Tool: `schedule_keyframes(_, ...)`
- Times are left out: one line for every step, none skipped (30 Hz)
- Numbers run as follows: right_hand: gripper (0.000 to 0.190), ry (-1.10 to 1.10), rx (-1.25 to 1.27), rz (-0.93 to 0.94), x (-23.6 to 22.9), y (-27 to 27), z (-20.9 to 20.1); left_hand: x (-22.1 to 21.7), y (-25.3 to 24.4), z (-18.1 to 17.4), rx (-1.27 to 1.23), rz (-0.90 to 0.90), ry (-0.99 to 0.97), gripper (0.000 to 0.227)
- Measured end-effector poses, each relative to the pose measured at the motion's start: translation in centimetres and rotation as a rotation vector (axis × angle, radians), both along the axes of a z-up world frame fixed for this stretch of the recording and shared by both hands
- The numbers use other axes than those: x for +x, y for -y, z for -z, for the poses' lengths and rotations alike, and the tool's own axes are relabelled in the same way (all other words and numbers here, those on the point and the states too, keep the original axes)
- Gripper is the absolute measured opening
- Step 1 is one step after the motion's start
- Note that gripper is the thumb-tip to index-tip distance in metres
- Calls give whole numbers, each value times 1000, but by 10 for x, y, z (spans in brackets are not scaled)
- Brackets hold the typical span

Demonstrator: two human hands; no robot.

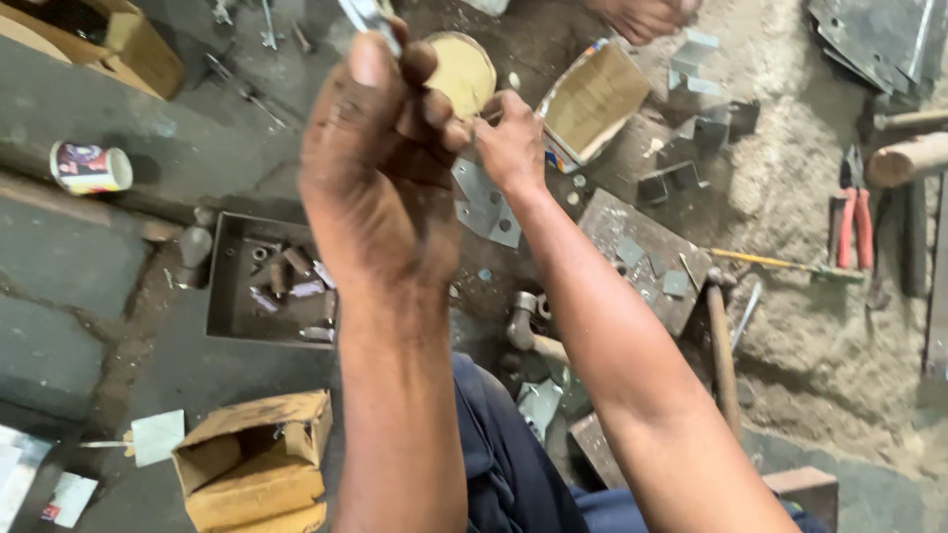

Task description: The person sits on the floor and assembles small metal parts using a hammer and punch. They repeatedly position a metal piece on an anvil, strike it with a hammer, and then inspect the result before moving to the next piece.

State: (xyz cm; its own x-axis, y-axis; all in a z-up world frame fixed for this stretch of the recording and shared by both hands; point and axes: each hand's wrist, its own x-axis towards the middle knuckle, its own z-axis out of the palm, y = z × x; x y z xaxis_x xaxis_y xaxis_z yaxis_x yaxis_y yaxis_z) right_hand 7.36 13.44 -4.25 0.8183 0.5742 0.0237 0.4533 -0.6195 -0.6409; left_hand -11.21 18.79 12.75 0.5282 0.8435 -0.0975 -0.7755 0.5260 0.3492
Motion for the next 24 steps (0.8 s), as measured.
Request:
schedule_keyframes(32, 3, -20, 6, 3, -3, 4, 1, -1, 1, -9, 34, 6, 35)
schedule_keyframes(27, -17, 18, 18, 6, -6, 8, 2, -2, 2, -18, 68, 13, 38)
schedule_keyframes(23, -38, 51, 32, 7, -6, 10, 3, -2, 3, -44, 101, 35, 39)
schedule_keyframes(20, -59, 83, 46, 7, -5, 10, 3, -2, 5, -70, 133, 57, 40)
schedule_keyframes(19, -65, 169, 47, 6, -2, 7, 4, -2, 6, -98, 172, 81, 41)
schedule_keyframes(18, -71, 254, 48, 3, 3, 0, 4, -2, 7, -67, 203, 135, 39)
schedule_keyframes(17, -71, 340, 45, 1, 7, -11, 4, -2, 7, -34, 231, 196, 38)
schedule_keyframes(17, -239, 535, 49, -1, 11, -27, 5, -2, 7, -23, 260, 241, 37)
schedule_keyframes(18, -412, 730, 45, -4, 16, -46, 5, -1, 8, -11, 284, 285, 36)
schedule_keyframes(19, -417, 739, 72, -9, 30, -70, 5, 0, 7, -21, 309, 313, 36)
schedule_keyframes(20, -426, 750, 98, -18, 48, -96, 5, 1, 7, -22, 328, 330, 35)
schedule_keyframes(16, -376, 905, -66, -27, 60, -121, 5, 3, 6, -22, 346, 346, 35)
schedule_keyframes(12, -318, 1053, -225, -37, 72, -144, 5, 6, 5, -19, 367, 355, 34)
schedule_keyframes(12, -261, 1045, -317, -47, 81, -166, 5, 9, 3, -18, 396, 356, 34)
schedule_keyframes(13, -202, 1030, -365, -55, 86, -185, 6, 11, 0, -11, 425, 364, 33)
schedule_keyframes(13, -142, 1017, -411, -62, 92, -203, 6, 13, -3, -5, 462, 363, 33)
schedule_keyframes(13, -93, 994, -406, -71, 95, -216, 5, 16, -6, -4, 487, 358, 33)
schedule_keyframes(13, -43, 960, -399, -77, 96, -226, 3, 19, -9, -2, 511, 352, 33)
schedule_keyframes(13, 4, 926, -394, -82, 98, -235, 2, 22, -12, -1, 521, 345, 33)
schedule_keyframes(13, 51, 881, -386, -85, 99, -242, 2, 24, -14, 5, 528, 342, 33)
schedule_keyframes(12, 81, 850, -384, -87, 98, -247, 0, 26, -16, 8, 533, 335, 33)
schedule_keyframes(12, 111, 819, -383, -88, 99, -251, 0, 27, -18, 17, 536, 331, 33)
schedule_keyframes(12, 128, 801, -384, -88, 99, -254, 0, 28, -18, 28, 534, 326, 33)
schedule_keyframes(11, 151, 778, -387, -88, 100, -257, 1, 30, -19, 38, 533, 322, 33)
